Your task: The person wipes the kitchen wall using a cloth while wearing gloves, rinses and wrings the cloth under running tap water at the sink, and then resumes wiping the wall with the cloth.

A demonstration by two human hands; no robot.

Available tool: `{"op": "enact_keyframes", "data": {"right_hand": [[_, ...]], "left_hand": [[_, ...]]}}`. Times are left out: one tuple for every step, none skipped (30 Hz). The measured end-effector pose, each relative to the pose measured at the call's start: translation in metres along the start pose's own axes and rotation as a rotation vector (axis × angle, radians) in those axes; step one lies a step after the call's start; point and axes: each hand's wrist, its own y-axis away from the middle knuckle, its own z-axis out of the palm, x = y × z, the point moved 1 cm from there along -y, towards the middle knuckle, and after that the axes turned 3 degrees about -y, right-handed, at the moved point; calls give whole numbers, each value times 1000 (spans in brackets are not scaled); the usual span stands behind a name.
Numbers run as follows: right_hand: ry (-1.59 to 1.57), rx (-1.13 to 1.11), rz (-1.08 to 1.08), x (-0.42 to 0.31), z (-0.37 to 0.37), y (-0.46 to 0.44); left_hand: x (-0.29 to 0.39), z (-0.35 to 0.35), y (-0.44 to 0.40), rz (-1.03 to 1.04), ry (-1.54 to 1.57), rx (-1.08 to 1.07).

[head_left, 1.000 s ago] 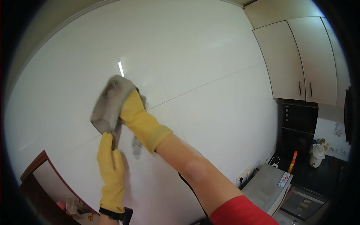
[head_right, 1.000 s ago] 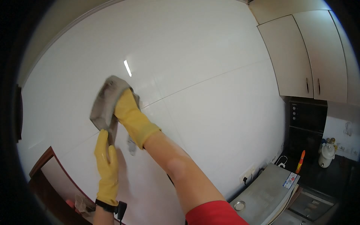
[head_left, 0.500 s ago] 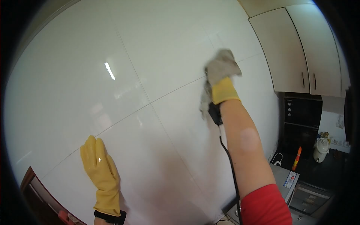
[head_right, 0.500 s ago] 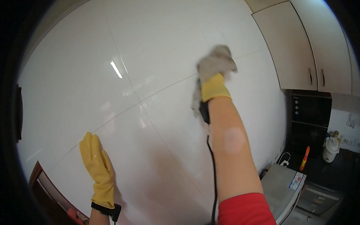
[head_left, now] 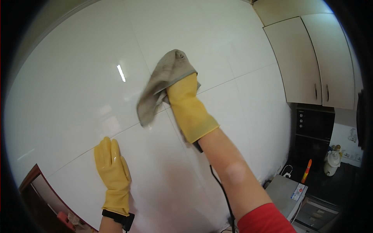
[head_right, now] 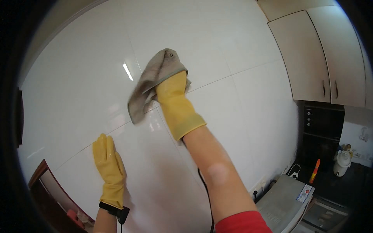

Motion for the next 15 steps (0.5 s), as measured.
{"op": "enact_keyframes", "data": {"right_hand": [[-4, -2, 4, -3, -5, -5], [343, -71, -197, -9, -10, -13], [692, -138, -400, -12, -14, -18], [695, -179, -395, -15, -18, -15], [697, -185, -398, -13, -18, -10], [501, -163, -273, -6, -15, -1], [304, -143, -149, 4, -11, 8], [110, -122, -25, 14, -8, 17], [-86, -95, 101, 17, -8, 23], [-284, -67, 226, 20, -8, 24], [-283, -69, 225, 23, -9, 19], [-290, -80, 239, 15, -14, 11], [-298, -90, 252, 10, -17, 3], [-297, -92, 250, 12, -12, -4], [-528, -38, 316, 10, -7, -8]], "left_hand": [[0, 0, 0, 2, -5, -4], [0, 1, 0, -5, -3, -2], [0, 1, 0, -11, 1, 1], [0, 1, 0, -16, 3, -2], [0, 1, 0, -18, 19, -15], [-1, 0, 1, -21, 34, -27], [-2, 0, 1, -31, 33, -26], [-1, 1, 2, -30, 32, -28], [-2, 1, 1, -22, 29, -29], [-2, 1, 0, -24, 29, -24], [-1, 0, 0, -30, 29, -37], [0, 0, 0, -37, 32, -50], [0, 1, 0, -42, 33, -47], [0, 1, 0, -37, 28, -45], [0, 1, 0, -33, 23, -42]]}}
